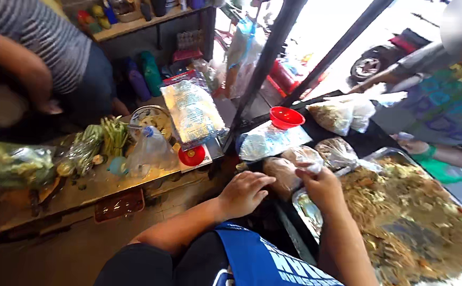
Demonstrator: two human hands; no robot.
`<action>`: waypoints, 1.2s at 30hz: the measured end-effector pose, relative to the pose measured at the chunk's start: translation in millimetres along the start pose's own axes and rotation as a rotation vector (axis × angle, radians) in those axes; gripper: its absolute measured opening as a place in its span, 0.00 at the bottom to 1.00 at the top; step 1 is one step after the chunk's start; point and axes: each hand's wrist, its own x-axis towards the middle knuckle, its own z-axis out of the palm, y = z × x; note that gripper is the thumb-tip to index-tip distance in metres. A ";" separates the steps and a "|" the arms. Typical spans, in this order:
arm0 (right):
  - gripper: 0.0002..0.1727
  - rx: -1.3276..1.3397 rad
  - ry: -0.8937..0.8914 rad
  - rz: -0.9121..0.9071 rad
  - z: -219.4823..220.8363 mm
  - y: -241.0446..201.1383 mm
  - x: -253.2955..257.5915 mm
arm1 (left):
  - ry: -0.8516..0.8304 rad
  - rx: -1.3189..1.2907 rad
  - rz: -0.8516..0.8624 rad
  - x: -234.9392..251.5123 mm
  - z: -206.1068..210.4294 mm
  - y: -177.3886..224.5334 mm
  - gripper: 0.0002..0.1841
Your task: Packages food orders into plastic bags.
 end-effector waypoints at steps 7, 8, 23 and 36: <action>0.24 0.089 0.325 -0.366 1.5 -76.7 -6.8 | -0.160 -0.142 -0.705 -74.2 -12.2 -3.9 0.24; 0.23 0.121 0.301 -0.426 10.2 -94.0 -6.9 | -0.173 -0.252 -0.785 -79.6 -10.8 -9.4 0.27; 0.26 0.010 -0.883 -0.670 256.3 -409.3 125.3 | -0.105 -0.474 -0.881 -191.8 -172.2 -84.3 0.28; 0.20 -0.238 -0.800 -0.681 335.3 -411.9 161.9 | -0.204 -0.623 -0.905 -219.1 -221.0 -163.6 0.29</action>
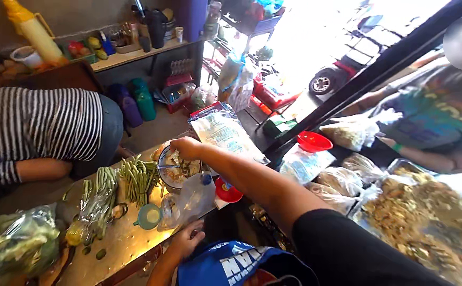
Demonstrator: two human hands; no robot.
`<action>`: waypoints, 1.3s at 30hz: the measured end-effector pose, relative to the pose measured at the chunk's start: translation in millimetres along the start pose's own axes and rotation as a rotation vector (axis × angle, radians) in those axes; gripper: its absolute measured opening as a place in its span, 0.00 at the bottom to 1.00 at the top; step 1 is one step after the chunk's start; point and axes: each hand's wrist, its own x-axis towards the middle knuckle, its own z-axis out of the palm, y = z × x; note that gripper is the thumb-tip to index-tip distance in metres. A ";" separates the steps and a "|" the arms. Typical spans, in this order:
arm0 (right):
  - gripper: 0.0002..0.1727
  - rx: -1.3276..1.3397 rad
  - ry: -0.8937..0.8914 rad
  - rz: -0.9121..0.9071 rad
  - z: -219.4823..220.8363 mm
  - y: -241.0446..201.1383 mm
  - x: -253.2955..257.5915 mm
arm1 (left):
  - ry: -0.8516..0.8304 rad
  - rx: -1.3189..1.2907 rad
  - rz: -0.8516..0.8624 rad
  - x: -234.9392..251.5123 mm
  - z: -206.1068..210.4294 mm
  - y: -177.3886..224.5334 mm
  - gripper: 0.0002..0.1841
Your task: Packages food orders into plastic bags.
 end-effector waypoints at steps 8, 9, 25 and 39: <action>0.18 0.664 0.414 0.144 -34.3 19.8 -136.1 | -0.162 0.284 0.558 65.3 35.3 87.3 0.22; 0.17 0.696 0.561 0.210 -24.7 34.0 -163.5 | -0.094 0.407 0.692 74.1 44.6 99.5 0.20; 0.16 0.185 0.962 0.521 103.3 87.5 -255.1 | 0.601 0.852 0.714 164.9 99.6 172.5 0.11; 0.20 0.040 0.627 0.711 43.1 59.3 -235.1 | 0.461 0.916 0.470 136.9 98.2 167.5 0.56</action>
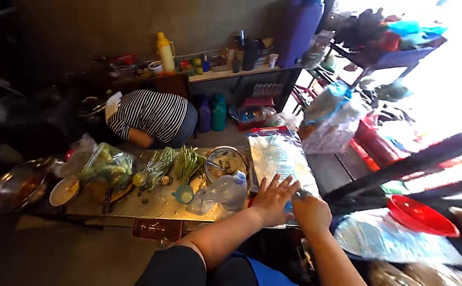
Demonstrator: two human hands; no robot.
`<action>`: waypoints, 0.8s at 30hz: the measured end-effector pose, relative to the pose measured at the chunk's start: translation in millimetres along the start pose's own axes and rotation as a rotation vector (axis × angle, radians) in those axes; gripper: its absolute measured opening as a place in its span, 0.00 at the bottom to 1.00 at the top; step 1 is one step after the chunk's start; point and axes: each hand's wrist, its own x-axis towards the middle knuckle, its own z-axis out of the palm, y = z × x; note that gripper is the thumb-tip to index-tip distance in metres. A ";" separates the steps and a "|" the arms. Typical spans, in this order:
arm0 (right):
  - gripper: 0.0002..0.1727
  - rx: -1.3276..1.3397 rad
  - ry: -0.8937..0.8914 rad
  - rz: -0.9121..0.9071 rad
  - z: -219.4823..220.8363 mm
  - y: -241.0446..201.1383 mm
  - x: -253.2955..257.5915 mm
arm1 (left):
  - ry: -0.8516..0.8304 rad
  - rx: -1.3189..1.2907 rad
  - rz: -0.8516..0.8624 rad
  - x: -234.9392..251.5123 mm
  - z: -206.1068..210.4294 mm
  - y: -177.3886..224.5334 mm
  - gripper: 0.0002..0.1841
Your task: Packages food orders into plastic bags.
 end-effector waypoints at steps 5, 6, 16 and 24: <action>0.21 -0.085 -0.134 -0.132 -25.6 -4.0 6.7 | 0.142 0.007 -0.065 13.2 -6.0 6.1 0.34; 0.20 -0.124 -0.150 -0.161 -30.4 -2.9 8.0 | 0.160 0.028 -0.071 15.4 -4.1 6.2 0.30; 0.11 -0.042 -0.403 -0.411 -81.8 0.1 34.3 | 0.187 0.058 -0.223 24.7 4.3 -8.2 0.28; 0.18 -0.340 -0.268 -0.337 -62.4 -9.0 10.7 | 0.192 0.018 -0.244 23.3 2.7 -4.5 0.25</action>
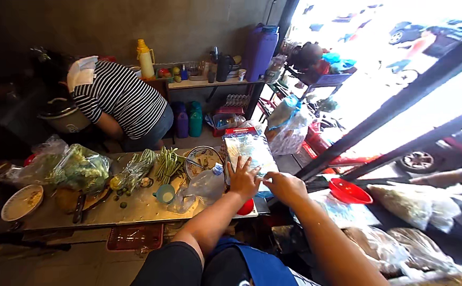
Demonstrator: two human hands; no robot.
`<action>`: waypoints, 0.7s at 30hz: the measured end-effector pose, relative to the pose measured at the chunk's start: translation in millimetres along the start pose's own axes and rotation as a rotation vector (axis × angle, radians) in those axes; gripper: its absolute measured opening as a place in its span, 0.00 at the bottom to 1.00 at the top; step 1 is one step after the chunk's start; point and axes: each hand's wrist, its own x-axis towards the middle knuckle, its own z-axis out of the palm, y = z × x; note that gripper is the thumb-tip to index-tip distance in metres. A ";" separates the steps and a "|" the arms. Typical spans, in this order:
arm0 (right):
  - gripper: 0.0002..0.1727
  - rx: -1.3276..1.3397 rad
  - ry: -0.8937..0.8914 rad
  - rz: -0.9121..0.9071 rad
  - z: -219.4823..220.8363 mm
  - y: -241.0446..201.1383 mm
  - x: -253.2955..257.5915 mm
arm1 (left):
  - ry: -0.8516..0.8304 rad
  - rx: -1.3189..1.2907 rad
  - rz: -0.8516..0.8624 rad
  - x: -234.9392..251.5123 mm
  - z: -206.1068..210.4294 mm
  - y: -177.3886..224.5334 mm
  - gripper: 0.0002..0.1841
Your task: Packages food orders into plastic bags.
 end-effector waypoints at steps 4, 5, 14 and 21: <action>0.15 0.028 0.127 -0.032 -0.1 -0.7 -0.4 | -0.048 0.067 0.003 -0.6 -3.4 -7.3 0.27; 0.16 0.063 0.117 -0.053 -2.7 -2.8 0.7 | -0.046 0.075 0.013 -0.7 -5.6 -10.1 0.26; 0.17 0.320 0.030 -0.163 -35.8 -9.5 -15.6 | 0.168 0.159 -0.011 13.8 20.3 -7.4 0.22; 0.16 0.827 0.520 -0.190 -79.5 9.5 -80.2 | 0.332 0.213 0.028 20.3 17.2 -19.5 0.28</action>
